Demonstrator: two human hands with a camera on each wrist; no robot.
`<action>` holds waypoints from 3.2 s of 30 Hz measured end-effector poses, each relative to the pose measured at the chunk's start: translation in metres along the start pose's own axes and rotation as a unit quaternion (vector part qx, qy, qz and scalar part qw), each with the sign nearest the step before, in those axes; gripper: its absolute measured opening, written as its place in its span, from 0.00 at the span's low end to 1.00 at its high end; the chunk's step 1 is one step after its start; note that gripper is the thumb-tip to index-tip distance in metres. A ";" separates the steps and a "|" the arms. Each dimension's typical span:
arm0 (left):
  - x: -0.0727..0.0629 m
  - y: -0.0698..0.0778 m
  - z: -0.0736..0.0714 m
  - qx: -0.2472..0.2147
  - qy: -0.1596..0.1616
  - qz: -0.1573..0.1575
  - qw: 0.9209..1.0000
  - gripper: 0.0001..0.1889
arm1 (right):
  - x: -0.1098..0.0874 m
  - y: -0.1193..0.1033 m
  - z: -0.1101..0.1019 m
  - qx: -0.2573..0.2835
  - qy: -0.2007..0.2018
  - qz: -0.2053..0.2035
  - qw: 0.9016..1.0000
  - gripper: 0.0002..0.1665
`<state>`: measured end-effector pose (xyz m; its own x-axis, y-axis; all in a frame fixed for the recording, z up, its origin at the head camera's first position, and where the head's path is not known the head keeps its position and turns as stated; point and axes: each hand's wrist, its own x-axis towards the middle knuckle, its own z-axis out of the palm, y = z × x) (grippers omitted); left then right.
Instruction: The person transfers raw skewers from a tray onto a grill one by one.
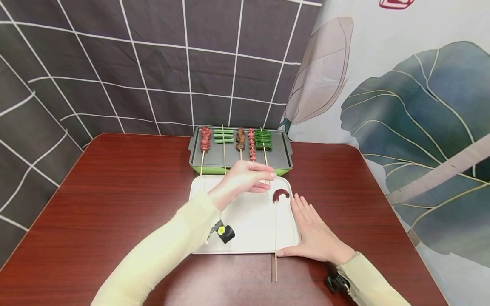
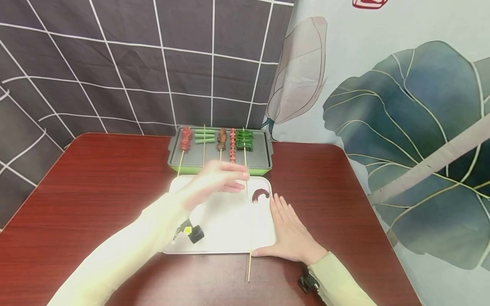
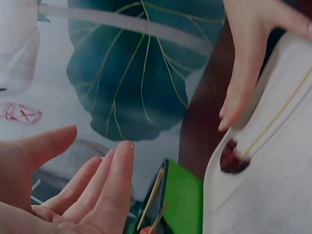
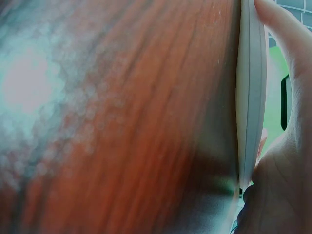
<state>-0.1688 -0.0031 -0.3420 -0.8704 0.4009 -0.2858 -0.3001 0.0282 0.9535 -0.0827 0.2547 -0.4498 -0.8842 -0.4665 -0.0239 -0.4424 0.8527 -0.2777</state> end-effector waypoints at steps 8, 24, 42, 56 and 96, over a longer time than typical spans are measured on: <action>-0.027 -0.019 0.011 -0.008 -0.049 0.018 0.999 0.17 | -0.001 0.000 0.001 0.002 0.000 0.001 1.000 0.85; -0.050 -0.083 0.020 -0.038 -0.055 -0.031 0.997 0.16 | -0.001 -0.001 0.003 0.006 0.003 -0.001 1.000 0.85; -0.088 -0.127 0.038 -0.070 -0.089 -0.100 0.989 0.11 | 0.000 0.000 0.001 0.004 -0.001 0.003 1.000 0.86; -0.093 -0.138 0.051 -0.105 -0.119 -0.102 0.982 0.13 | 0.000 -0.001 0.000 0.003 0.004 -0.002 1.000 0.85; -0.090 -0.133 0.048 -0.120 -0.083 -0.055 0.988 0.12 | 0.000 -0.001 0.001 0.007 0.000 0.007 1.000 0.85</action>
<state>-0.0316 0.0007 -0.4382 -0.7580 0.5520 -0.3474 -0.4898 -0.1299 0.8621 -0.0820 0.2541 -0.4503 -0.8900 -0.4552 -0.0270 -0.4286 0.8553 -0.2911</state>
